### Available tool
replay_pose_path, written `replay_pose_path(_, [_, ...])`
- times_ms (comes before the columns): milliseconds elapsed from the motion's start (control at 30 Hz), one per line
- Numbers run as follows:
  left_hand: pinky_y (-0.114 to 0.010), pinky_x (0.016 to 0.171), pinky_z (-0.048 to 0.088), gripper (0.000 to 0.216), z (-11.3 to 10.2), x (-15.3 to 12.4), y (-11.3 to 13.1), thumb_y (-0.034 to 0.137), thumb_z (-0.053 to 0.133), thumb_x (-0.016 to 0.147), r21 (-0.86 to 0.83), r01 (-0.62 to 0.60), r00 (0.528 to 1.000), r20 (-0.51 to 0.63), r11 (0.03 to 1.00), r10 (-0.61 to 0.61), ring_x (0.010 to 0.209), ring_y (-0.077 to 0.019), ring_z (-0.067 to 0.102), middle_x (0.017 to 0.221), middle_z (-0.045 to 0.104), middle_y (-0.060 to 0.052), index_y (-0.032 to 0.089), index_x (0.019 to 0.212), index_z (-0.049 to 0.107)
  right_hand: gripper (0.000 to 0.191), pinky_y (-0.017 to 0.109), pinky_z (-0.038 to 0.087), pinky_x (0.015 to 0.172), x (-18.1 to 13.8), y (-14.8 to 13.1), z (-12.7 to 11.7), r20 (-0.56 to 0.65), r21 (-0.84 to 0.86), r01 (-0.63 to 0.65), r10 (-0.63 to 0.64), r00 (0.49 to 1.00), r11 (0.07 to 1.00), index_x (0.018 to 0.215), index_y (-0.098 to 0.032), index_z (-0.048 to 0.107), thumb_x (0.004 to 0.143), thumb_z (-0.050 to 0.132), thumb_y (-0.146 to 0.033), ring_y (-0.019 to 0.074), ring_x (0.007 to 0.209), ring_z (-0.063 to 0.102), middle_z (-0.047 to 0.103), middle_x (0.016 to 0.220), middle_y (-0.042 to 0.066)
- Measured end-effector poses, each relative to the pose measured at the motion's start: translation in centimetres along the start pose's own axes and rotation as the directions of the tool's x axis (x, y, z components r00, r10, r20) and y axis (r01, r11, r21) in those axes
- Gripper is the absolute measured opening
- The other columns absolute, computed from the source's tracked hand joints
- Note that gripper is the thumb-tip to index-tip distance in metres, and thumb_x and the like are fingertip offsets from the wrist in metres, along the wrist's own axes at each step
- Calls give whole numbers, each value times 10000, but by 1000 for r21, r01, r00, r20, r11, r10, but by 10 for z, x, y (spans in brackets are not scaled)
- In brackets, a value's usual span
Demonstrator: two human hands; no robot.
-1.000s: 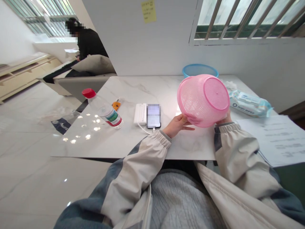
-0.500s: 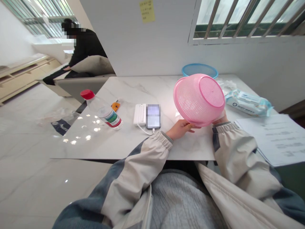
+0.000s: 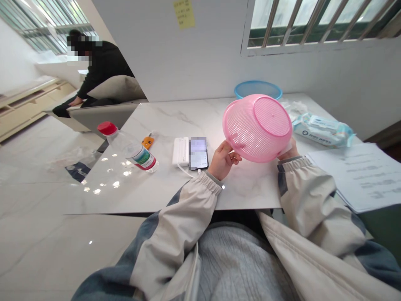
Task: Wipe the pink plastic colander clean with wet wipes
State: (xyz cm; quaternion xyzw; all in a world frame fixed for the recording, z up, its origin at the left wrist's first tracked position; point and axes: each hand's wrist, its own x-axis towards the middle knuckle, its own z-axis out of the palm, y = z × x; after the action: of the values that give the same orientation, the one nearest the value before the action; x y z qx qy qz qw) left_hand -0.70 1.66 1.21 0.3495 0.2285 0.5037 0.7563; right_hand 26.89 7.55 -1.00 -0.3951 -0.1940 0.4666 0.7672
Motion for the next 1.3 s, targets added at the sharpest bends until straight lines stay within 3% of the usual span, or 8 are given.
replay_pose_path(200, [-231, 502, 429, 527, 0, -3, -7, 662, 853, 794, 36, -38, 993, 109, 999, 34, 589, -123, 636, 737, 677, 1, 202, 947, 646, 309, 341, 505, 1198, -3, 0, 4, 58, 37, 18, -20, 998, 999, 980, -199, 764, 1065, 474, -266, 162, 1095, 737, 796, 974, 26])
replay_pose_path(433, [-248, 526, 498, 596, -1, -3, -12, 714, 831, 777, 149, -73, 985, 166, 986, 48, 645, -135, 676, 874, 737, -50, 180, 994, 677, 366, 376, 465, 1239, -4, 3, -4, 6, 18, 2, -2, 1000, 1000, 991, -197, 769, 1055, 409, -194, 168, 1056, 744, 803, 950, 18])
replay_pose_path(533, [-256, 543, 530, 561, -1, -3, -16, 654, 849, 797, 230, -66, 972, 235, 971, 11, 676, -153, 714, 912, 754, -71, 166, 1037, 709, 400, 373, 449, 1254, -2, 5, -4, 13, 27, -2, 1, 1000, 1000, 1043, -199, 769, 1071, 371, -233, 160, 1078, 745, 810, 1046, 18])
replay_pose_path(733, [-294, 570, 571, 555, 2, -5, -23, 600, 913, 717, 375, 25, 952, 274, 927, -137, 678, -199, 737, 725, 728, -78, 112, 903, 725, 431, 350, 437, 1259, -7, 7, 5, 27, 16, -49, 48, 998, 999, 993, -195, 753, 1072, 330, -202, 148, 1006, 754, 819, 1024, 18])
replay_pose_path(867, [-307, 611, 592, 567, 2, -4, -24, 595, 927, 690, 392, 63, 946, 270, 918, -180, 699, -202, 745, 738, 742, -96, 95, 870, 729, 387, 373, 427, 1268, -9, 7, 4, 8, 3, -71, 71, 997, 997, 1009, -185, 749, 1043, 365, -153, 158, 967, 756, 822, 977, 18])
replay_pose_path(1100, [-254, 524, 498, 568, 6, -5, -21, 628, 867, 779, 316, 25, 968, 228, 948, -102, 660, -192, 745, 803, 732, -76, 136, 1006, 694, 327, 362, 470, 1223, -9, 4, 4, 44, 8, -24, 24, 999, 1000, 1030, -199, 734, 1026, 406, -190, 173, 1069, 741, 811, 1019, 30])
replay_pose_path(1300, [-233, 474, 400, 534, 5, -1, -9, 681, 717, 908, 76, 0, 1000, 0, 997, 0, 563, -113, 647, 870, 751, -65, 174, 1062, 661, 264, 357, 472, 1215, -2, 2, 1, -58, 24, -41, 42, 997, 999, 868, -196, 695, 987, 469, -130, 164, 938, 733, 779, 892, 19])
